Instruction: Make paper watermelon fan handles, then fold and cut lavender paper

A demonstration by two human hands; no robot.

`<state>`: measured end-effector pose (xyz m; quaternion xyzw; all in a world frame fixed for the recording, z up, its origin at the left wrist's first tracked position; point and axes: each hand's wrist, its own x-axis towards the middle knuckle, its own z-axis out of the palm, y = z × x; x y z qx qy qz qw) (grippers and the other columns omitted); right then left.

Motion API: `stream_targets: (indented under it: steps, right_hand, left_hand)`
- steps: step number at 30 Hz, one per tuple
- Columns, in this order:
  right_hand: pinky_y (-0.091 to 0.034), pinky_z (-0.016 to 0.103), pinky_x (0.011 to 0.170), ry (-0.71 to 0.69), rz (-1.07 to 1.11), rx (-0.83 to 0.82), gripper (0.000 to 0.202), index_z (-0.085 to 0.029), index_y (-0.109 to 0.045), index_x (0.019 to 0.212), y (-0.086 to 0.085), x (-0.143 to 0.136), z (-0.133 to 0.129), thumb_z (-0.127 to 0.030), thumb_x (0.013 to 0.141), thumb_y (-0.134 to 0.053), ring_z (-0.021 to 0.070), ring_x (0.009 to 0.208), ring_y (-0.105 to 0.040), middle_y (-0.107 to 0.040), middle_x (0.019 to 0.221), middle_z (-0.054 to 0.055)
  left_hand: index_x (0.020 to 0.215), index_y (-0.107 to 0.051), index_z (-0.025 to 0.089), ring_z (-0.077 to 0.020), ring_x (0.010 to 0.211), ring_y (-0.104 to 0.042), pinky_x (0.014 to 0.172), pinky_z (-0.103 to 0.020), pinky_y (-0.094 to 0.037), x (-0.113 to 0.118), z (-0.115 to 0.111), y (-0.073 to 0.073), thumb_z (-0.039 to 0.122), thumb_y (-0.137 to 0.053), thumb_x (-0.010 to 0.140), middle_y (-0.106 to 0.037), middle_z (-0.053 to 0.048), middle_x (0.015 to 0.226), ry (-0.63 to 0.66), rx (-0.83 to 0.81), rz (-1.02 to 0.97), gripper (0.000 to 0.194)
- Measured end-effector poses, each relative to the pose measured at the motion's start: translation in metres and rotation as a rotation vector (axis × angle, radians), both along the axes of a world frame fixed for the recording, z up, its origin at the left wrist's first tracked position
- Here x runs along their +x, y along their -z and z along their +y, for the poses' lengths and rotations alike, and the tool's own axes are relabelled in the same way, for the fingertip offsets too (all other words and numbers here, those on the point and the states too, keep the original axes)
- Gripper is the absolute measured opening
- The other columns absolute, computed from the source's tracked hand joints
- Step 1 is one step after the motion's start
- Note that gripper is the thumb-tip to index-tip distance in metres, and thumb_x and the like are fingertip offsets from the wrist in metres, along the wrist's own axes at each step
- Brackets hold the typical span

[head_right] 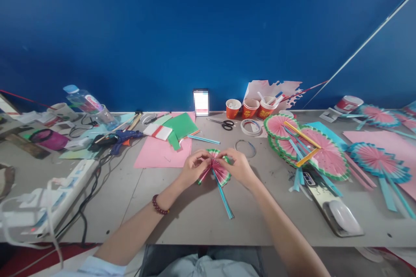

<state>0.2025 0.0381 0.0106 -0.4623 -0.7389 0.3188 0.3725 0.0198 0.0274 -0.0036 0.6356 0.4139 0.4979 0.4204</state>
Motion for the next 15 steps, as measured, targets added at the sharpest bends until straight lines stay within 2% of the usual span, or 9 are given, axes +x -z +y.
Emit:
stream_targets:
  steps: [7, 11, 15]
  right_hand:
    - [-0.046, 0.030, 0.075, 0.015, -0.021, 0.075, 0.010, -0.022, -0.065, 0.082, 0.004, -0.004, 0.001, -0.027, 0.085, -0.056, 0.0185, 0.081, -0.060, -0.067, 0.084, 0.003]
    - [-0.045, 0.031, 0.078, 0.043, 0.028, 0.148, 0.009, -0.021, -0.062, 0.080, 0.006, -0.007, 0.001, -0.025, 0.085, -0.056, 0.0191, 0.084, -0.059, -0.065, 0.084, 0.004]
    - [-0.045, 0.030, 0.076, 0.112, 0.092, 0.155, 0.010, -0.020, -0.060, 0.079, 0.009, -0.008, 0.000, -0.026, 0.085, -0.055, 0.0179, 0.081, -0.058, -0.062, 0.082, 0.003]
  left_hand:
    - [0.089, -0.067, 0.018, -0.0147, 0.083, -0.061, 0.063, -0.023, -0.048, -0.003, 0.000, -0.002, 0.017, -0.047, 0.087, -0.064, -0.006, 0.091, -0.052, 0.110, 0.148, 0.020]
    - [0.110, -0.062, 0.022, -0.0161, 0.090, -0.060, 0.071, -0.026, -0.050, -0.005, 0.001, 0.000, 0.015, -0.044, 0.087, -0.063, -0.006, 0.103, -0.106, 0.314, 0.385, 0.029]
    - [0.134, -0.042, 0.021, -0.0218, 0.097, -0.058, 0.077, -0.032, -0.049, -0.013, 0.015, 0.001, 0.011, -0.045, 0.083, -0.062, -0.009, 0.109, -0.219, 0.432, 0.689, 0.052]
